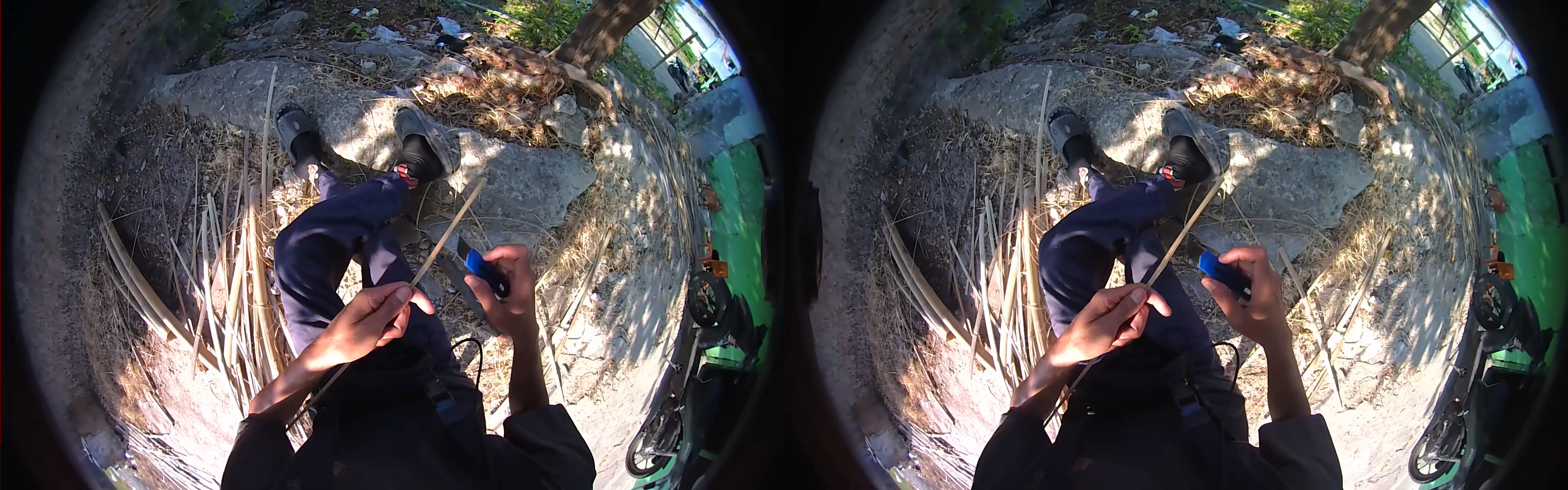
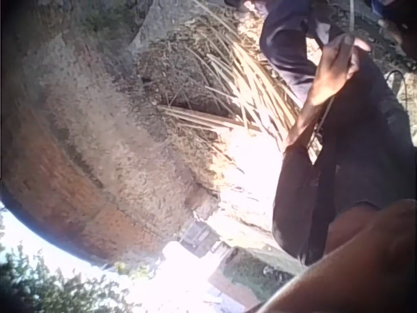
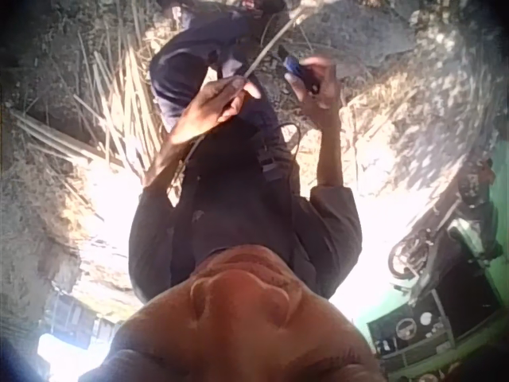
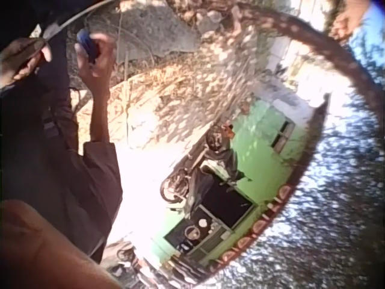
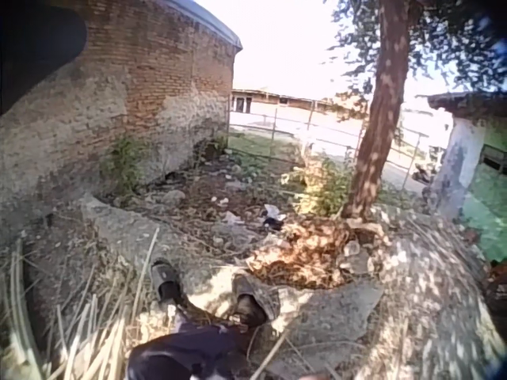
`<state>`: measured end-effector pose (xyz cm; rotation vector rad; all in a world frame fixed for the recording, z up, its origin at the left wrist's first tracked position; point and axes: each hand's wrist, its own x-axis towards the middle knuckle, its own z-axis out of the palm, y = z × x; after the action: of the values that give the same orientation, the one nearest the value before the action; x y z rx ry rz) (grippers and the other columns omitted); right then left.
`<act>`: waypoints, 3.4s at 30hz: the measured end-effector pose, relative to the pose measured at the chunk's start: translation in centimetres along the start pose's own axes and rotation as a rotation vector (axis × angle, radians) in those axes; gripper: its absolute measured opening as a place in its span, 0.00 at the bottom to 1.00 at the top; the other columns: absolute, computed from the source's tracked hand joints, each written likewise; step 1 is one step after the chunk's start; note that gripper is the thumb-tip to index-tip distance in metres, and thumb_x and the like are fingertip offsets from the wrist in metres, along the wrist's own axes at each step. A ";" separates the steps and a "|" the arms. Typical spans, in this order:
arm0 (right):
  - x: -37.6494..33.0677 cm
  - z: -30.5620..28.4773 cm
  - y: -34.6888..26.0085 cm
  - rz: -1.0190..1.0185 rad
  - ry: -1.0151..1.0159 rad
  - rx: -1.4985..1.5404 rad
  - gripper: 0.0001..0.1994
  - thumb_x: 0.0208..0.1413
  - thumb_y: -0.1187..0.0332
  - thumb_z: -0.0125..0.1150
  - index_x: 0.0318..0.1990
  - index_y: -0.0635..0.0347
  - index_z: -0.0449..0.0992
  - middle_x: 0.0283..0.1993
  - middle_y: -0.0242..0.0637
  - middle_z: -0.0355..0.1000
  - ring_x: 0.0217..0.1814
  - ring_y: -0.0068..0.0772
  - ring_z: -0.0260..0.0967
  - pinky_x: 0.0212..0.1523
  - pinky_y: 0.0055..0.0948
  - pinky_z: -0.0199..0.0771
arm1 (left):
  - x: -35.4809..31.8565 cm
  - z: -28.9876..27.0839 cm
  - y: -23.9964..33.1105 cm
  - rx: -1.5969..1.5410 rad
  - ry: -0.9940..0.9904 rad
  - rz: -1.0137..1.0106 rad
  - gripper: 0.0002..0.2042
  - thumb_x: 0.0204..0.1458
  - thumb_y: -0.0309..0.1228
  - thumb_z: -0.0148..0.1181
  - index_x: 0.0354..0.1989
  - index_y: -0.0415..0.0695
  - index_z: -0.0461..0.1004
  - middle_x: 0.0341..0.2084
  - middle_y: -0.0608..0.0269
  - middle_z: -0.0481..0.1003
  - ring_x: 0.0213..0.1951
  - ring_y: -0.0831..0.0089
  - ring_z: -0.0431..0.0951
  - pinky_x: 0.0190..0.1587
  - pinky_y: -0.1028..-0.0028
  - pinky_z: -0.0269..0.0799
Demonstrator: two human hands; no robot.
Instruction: The person shaves a bamboo strip using a blue cutter knife by hand.
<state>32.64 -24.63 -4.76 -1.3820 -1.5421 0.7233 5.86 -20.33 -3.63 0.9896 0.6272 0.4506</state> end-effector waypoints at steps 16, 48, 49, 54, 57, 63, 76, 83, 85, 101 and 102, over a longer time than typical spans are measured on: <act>0.4 0.9 -0.4 -0.516 -0.007 -0.374 0.19 0.48 0.78 0.79 0.49 0.53 0.86 0.42 0.42 0.82 0.36 0.40 0.85 0.31 0.32 0.86 | -1.3 1.9 1.1 0.198 0.123 0.057 0.18 0.79 0.40 0.40 0.48 0.41 0.74 0.19 0.73 0.64 0.21 0.85 0.60 0.25 0.79 0.56; 0.6 0.1 -1.0 -0.612 -0.043 -0.506 0.21 0.55 0.75 0.69 0.57 0.49 0.86 0.56 0.39 0.82 0.46 0.35 0.87 0.38 0.30 0.89 | -1.2 0.3 1.7 -0.471 -0.023 -0.230 0.18 0.78 0.48 0.43 0.43 0.47 0.69 0.19 0.76 0.60 0.14 0.89 0.49 0.14 0.82 0.42; 0.8 0.2 -1.2 -0.620 -0.026 -0.511 0.20 0.55 0.74 0.69 0.56 0.48 0.87 0.56 0.39 0.82 0.45 0.34 0.86 0.38 0.29 0.88 | -1.1 0.2 1.5 -0.486 -0.045 -0.232 0.18 0.78 0.48 0.43 0.41 0.49 0.68 0.18 0.76 0.59 0.14 0.89 0.49 0.14 0.82 0.42; 1.4 -0.2 -2.1 -0.636 -0.093 -0.521 0.20 0.51 0.79 0.72 0.53 0.52 0.88 0.55 0.41 0.82 0.42 0.37 0.86 0.39 0.33 0.87 | -0.8 0.4 1.5 -0.467 -0.016 -0.274 0.18 0.78 0.48 0.43 0.37 0.51 0.65 0.16 0.77 0.58 0.14 0.88 0.49 0.13 0.81 0.43; 1.4 -0.3 -1.9 -0.663 -0.083 -0.528 0.19 0.51 0.76 0.72 0.52 0.51 0.88 0.56 0.41 0.81 0.41 0.36 0.86 0.38 0.32 0.86 | -0.8 0.5 0.8 -0.427 -0.018 -0.181 0.18 0.78 0.48 0.42 0.38 0.50 0.66 0.17 0.76 0.58 0.14 0.87 0.50 0.14 0.82 0.44; 1.2 -0.2 -1.1 -0.722 -0.033 -0.569 0.22 0.51 0.71 0.72 0.55 0.44 0.88 0.61 0.32 0.81 0.37 0.23 0.81 0.33 0.24 0.83 | -0.9 1.0 1.2 -0.287 0.004 -0.133 0.19 0.80 0.44 0.38 0.43 0.45 0.71 0.19 0.76 0.59 0.16 0.88 0.53 0.17 0.83 0.48; 1.2 -0.3 -1.4 -0.740 -0.024 -0.558 0.23 0.48 0.71 0.71 0.55 0.44 0.87 0.60 0.31 0.82 0.34 0.22 0.80 0.29 0.21 0.80 | -1.0 1.4 1.3 -0.209 0.033 -0.076 0.20 0.80 0.41 0.37 0.50 0.40 0.72 0.18 0.75 0.61 0.17 0.87 0.55 0.19 0.80 0.50; 1.2 -0.3 -1.5 -0.772 -0.032 -0.539 0.23 0.48 0.71 0.71 0.55 0.44 0.87 0.60 0.32 0.82 0.35 0.23 0.80 0.29 0.21 0.80 | -0.8 1.0 0.4 -0.082 0.032 0.003 0.19 0.80 0.41 0.37 0.47 0.41 0.72 0.18 0.75 0.61 0.18 0.84 0.57 0.22 0.78 0.55; 1.3 -0.3 -1.5 -0.777 -0.039 -0.514 0.23 0.48 0.71 0.71 0.55 0.45 0.87 0.60 0.32 0.82 0.35 0.24 0.81 0.29 0.22 0.81 | -0.6 1.7 -0.5 0.026 0.105 0.085 0.19 0.80 0.41 0.39 0.47 0.41 0.73 0.18 0.75 0.61 0.19 0.83 0.57 0.23 0.76 0.56; 0.4 0.3 -2.2 -0.676 -0.040 -0.421 0.25 0.44 0.76 0.70 0.54 0.48 0.88 0.58 0.34 0.83 0.37 0.27 0.83 0.34 0.26 0.84 | -1.2 3.4 1.6 0.711 0.407 0.266 0.12 0.74 0.34 0.55 0.44 0.39 0.79 0.14 0.64 0.64 0.18 0.80 0.63 0.25 0.72 0.60; 0.4 0.2 -2.3 -0.673 -0.047 -0.424 0.25 0.44 0.76 0.70 0.54 0.49 0.88 0.58 0.35 0.82 0.36 0.27 0.82 0.34 0.26 0.84 | -1.2 3.4 1.5 0.711 0.406 0.266 0.12 0.74 0.34 0.55 0.44 0.39 0.79 0.14 0.64 0.64 0.18 0.80 0.63 0.25 0.72 0.60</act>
<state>31.47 -24.64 -2.67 -1.0153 -2.1159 0.0118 7.16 -22.42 -0.66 1.6900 1.0649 0.6942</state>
